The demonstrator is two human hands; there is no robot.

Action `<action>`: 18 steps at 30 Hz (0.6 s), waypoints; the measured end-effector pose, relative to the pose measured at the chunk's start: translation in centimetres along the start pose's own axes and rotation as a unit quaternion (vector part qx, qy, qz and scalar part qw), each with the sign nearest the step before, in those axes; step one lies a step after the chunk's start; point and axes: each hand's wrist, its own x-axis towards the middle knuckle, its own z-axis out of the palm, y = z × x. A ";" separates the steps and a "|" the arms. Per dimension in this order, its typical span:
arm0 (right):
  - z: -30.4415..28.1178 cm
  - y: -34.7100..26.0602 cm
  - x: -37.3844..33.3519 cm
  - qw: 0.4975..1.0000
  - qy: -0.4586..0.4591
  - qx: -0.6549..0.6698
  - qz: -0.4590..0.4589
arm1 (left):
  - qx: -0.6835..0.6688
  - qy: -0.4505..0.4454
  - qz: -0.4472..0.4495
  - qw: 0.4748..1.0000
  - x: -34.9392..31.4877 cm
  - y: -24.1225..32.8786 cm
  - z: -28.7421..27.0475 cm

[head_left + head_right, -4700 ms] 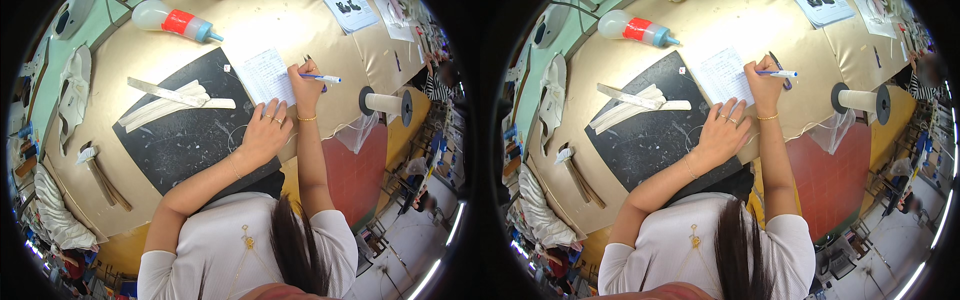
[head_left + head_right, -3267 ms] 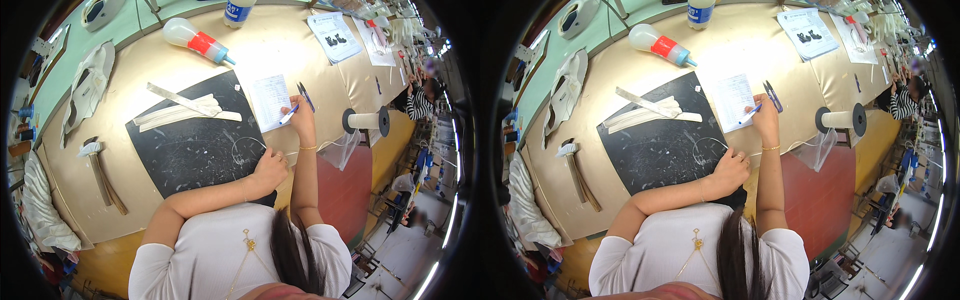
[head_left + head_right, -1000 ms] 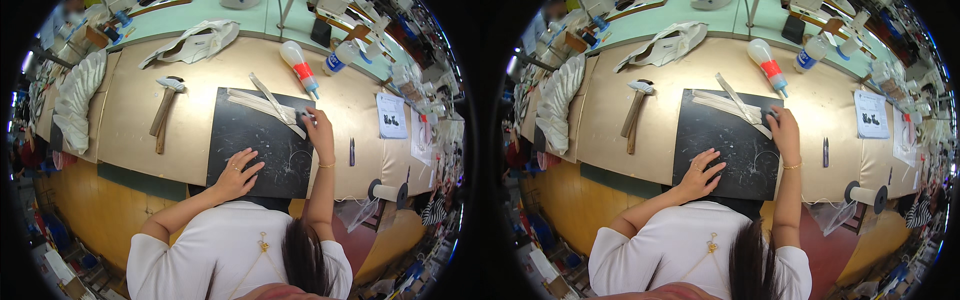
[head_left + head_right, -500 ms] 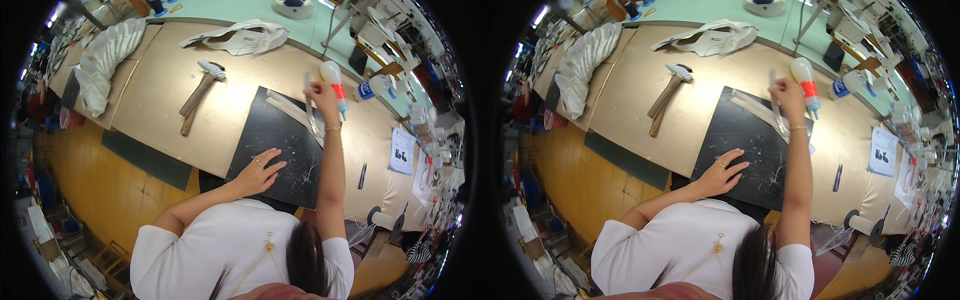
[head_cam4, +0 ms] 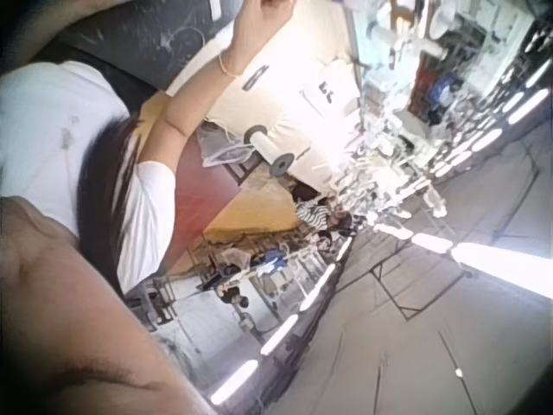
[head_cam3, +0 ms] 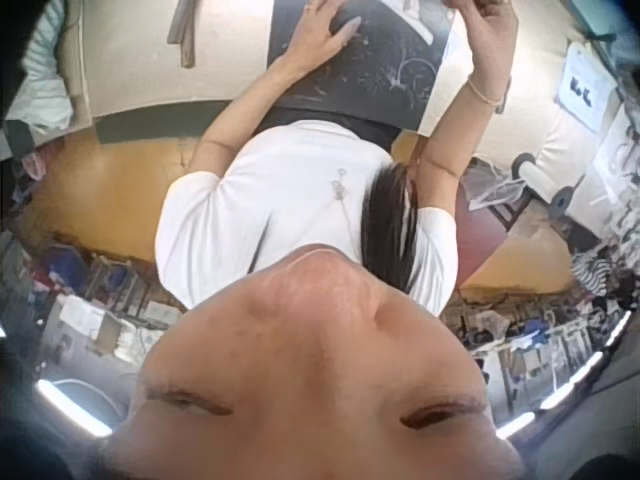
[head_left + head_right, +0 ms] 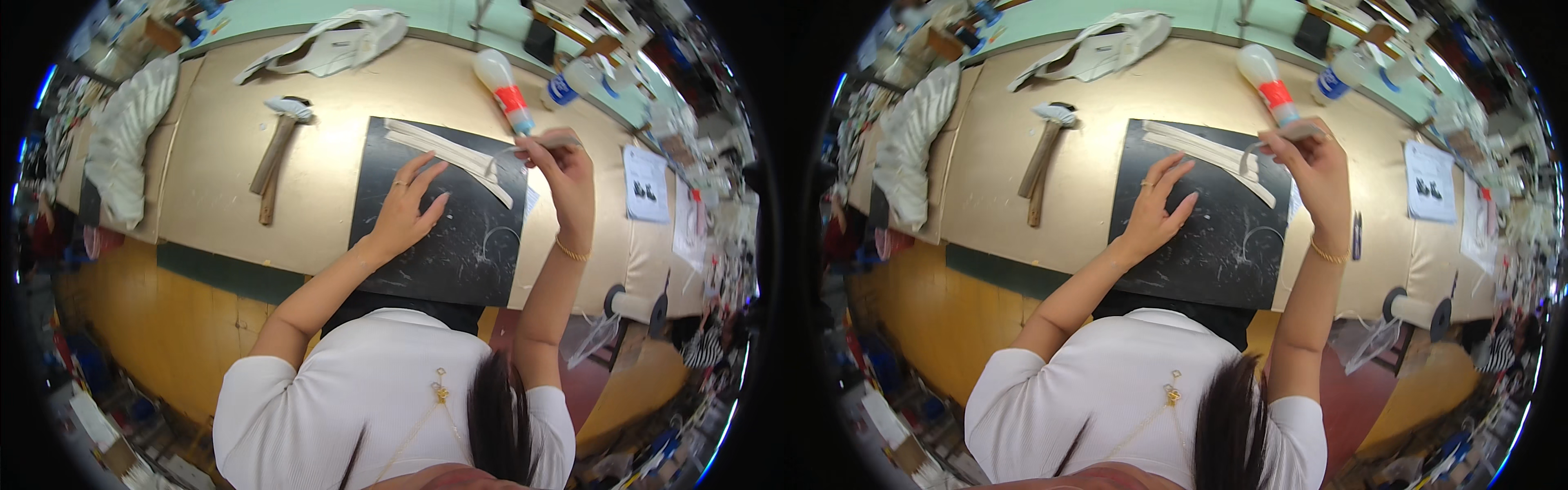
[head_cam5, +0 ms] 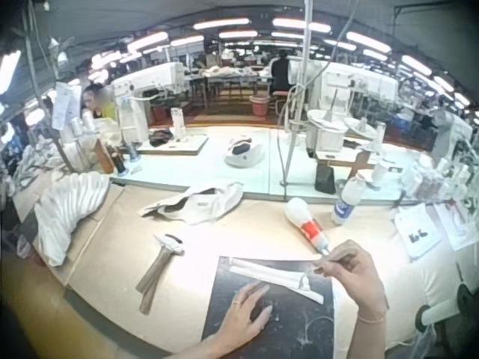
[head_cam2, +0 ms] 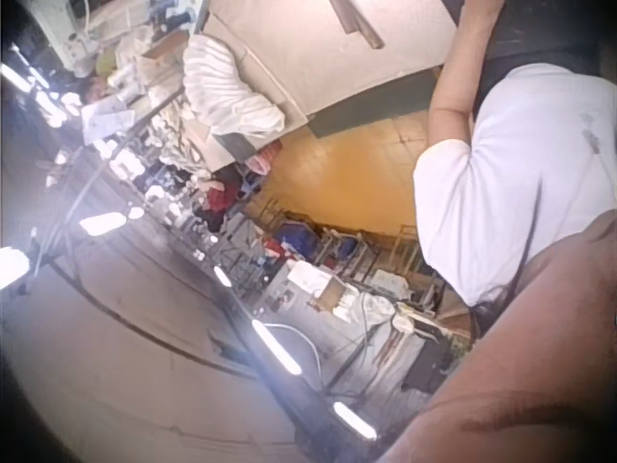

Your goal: The person assembles white fabric strips by applying glue from a squeeze bottle, aligning and pressing them together, and securing them with a thin white cord. The person handles multiple strips sequentially on a black work mat.

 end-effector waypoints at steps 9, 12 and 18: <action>6.9 7.0 -5.4 0.951 -0.213 0.223 0.028 | 0.182 0.168 -0.062 0.967 -0.8 -5.1 -8.3; 6.5 8.9 -7.1 0.954 -0.262 0.143 0.020 | 0.353 0.154 -0.144 0.912 -2.0 -7.1 -13.7; 2.1 8.6 -9.1 0.984 -0.142 0.085 0.068 | 0.364 0.050 -0.300 0.880 -3.1 -11.6 -19.1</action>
